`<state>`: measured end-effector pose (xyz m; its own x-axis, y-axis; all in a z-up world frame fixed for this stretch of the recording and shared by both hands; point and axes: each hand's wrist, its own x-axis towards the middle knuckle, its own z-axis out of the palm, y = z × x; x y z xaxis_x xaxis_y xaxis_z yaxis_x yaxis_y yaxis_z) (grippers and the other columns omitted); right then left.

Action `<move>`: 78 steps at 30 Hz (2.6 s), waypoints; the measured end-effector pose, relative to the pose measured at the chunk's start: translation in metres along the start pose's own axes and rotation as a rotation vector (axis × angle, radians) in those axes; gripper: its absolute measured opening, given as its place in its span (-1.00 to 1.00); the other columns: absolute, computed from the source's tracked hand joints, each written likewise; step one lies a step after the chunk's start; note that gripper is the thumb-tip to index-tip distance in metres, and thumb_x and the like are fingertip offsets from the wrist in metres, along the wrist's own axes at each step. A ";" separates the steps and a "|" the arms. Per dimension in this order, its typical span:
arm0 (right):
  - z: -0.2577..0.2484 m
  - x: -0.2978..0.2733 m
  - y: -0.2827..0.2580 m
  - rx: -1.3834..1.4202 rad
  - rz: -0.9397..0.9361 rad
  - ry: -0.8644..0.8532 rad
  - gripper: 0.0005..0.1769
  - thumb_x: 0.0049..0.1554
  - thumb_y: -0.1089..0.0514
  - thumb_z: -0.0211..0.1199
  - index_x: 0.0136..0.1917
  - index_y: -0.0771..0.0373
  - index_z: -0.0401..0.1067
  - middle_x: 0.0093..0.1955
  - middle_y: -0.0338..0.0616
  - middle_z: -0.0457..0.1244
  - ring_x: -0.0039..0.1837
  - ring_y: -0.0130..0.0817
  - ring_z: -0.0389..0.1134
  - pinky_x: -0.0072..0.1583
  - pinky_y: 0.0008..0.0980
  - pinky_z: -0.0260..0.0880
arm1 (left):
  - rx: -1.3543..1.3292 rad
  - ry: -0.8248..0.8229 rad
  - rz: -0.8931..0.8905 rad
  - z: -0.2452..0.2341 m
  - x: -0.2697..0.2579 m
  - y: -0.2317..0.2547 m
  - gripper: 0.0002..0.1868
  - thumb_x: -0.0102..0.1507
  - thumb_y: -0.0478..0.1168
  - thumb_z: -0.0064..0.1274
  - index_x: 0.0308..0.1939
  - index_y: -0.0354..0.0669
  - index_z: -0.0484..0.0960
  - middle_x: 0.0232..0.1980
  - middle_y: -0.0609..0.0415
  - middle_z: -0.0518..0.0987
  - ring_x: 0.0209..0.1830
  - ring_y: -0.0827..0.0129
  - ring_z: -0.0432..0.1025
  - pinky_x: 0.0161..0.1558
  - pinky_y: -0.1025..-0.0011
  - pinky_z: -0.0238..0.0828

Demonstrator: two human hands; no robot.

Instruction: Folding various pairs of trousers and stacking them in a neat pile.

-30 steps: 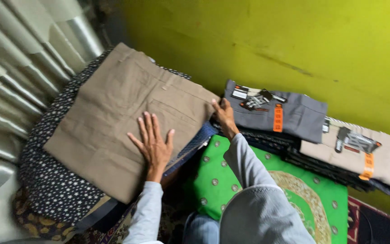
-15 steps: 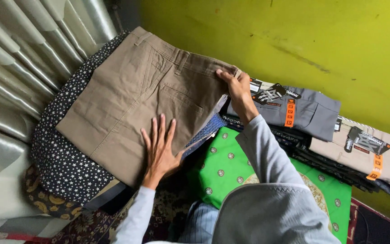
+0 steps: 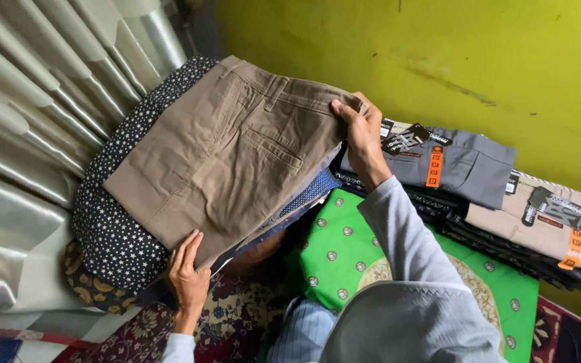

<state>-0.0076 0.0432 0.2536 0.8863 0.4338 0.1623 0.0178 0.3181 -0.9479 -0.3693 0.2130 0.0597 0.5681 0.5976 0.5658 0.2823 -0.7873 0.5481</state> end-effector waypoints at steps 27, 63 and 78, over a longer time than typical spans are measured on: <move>-0.530 -0.524 0.045 -0.113 0.377 0.948 -0.86 0.13 0.32 0.15 0.00 0.25 0.41 -0.09 -0.25 0.28 -0.10 -0.47 0.27 0.01 -0.58 0.24 | -0.183 -0.476 0.524 0.191 -0.122 0.126 -0.37 -0.10 -0.62 -0.10 0.00 -0.14 0.68 0.06 0.13 0.65 0.14 0.28 0.49 0.18 0.27 0.38; -0.276 -0.306 0.237 -1.607 0.410 0.268 -0.33 0.33 -0.39 -0.24 0.65 -0.29 -0.04 0.75 -0.21 -0.25 0.74 -0.17 -0.36 0.58 0.32 -0.43 | 0.015 -0.707 0.569 0.354 -0.072 0.145 -0.44 0.42 -0.03 -0.15 0.51 0.04 0.26 0.59 -0.09 0.18 0.60 0.00 0.04 0.47 -0.26 -0.15; -0.275 -0.304 0.246 -1.647 0.381 0.337 -0.33 0.30 -0.40 -0.25 0.64 -0.38 -0.05 0.75 -0.35 -0.25 0.74 -0.26 -0.37 0.58 0.24 -0.47 | 0.390 -0.511 0.704 0.353 0.002 0.074 -0.66 0.12 -0.30 0.11 -0.01 -0.13 0.56 0.01 -0.06 0.46 0.03 0.08 0.36 -0.10 0.23 0.32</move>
<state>-0.1456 -0.2418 -0.1042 0.9995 0.0236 0.0228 0.0279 -0.9766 -0.2131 -0.0743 0.1022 -0.1158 0.9491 -0.0986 0.2991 -0.0678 -0.9914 -0.1118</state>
